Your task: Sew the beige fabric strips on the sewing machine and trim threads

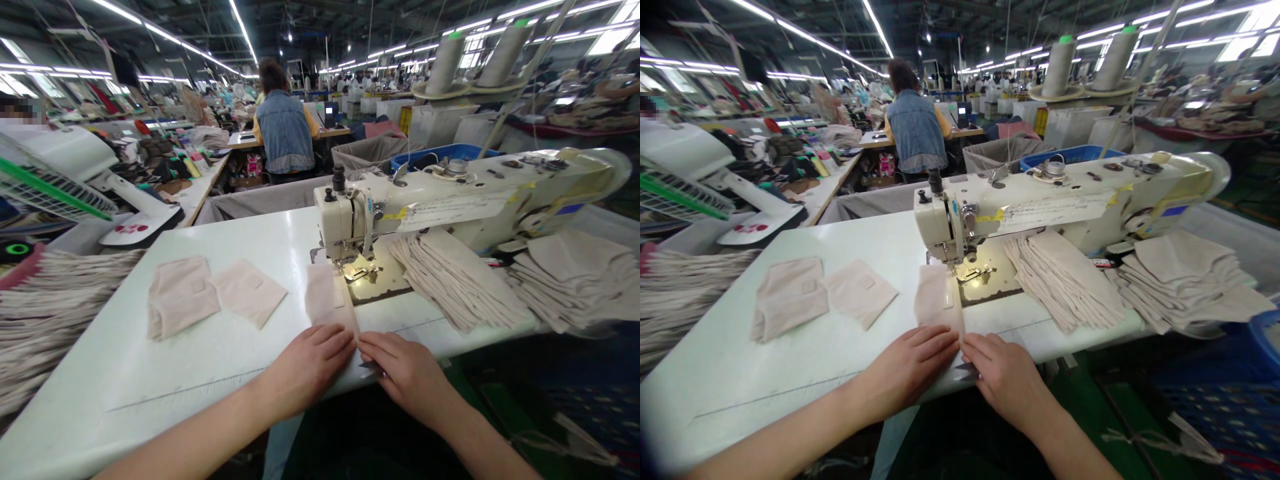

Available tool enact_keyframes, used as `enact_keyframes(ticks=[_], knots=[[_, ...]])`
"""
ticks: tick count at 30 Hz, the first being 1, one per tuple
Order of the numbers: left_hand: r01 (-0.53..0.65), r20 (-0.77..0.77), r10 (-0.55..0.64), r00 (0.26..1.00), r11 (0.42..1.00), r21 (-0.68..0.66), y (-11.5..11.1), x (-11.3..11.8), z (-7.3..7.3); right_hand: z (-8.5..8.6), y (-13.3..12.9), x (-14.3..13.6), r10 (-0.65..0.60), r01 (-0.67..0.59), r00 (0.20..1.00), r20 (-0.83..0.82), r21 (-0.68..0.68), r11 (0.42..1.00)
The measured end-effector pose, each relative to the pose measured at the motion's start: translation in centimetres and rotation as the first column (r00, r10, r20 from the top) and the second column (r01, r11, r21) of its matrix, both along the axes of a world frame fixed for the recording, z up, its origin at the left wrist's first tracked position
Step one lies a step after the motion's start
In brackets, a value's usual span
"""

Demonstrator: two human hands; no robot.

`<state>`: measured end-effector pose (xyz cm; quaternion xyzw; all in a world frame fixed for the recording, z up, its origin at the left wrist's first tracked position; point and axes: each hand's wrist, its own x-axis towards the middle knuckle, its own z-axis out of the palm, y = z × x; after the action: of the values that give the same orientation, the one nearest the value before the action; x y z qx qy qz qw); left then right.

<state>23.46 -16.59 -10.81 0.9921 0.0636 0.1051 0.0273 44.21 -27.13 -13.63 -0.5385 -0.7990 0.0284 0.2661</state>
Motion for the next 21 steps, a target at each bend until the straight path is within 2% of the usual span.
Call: enact_keyframes(ticks=[15,21], knots=[[-0.022,0.055,0.019,0.998,0.999,0.041,2.4,0.7,-0.4,0.2,2.6,0.5,-0.03,0.033,0.998,0.052,-0.063,0.997],[-0.03,0.065,0.027,0.998,0.999,0.04,3.3,1.0,-0.1,-0.1,3.6,0.7,-0.045,0.046,0.998,0.044,-0.023,0.999]])
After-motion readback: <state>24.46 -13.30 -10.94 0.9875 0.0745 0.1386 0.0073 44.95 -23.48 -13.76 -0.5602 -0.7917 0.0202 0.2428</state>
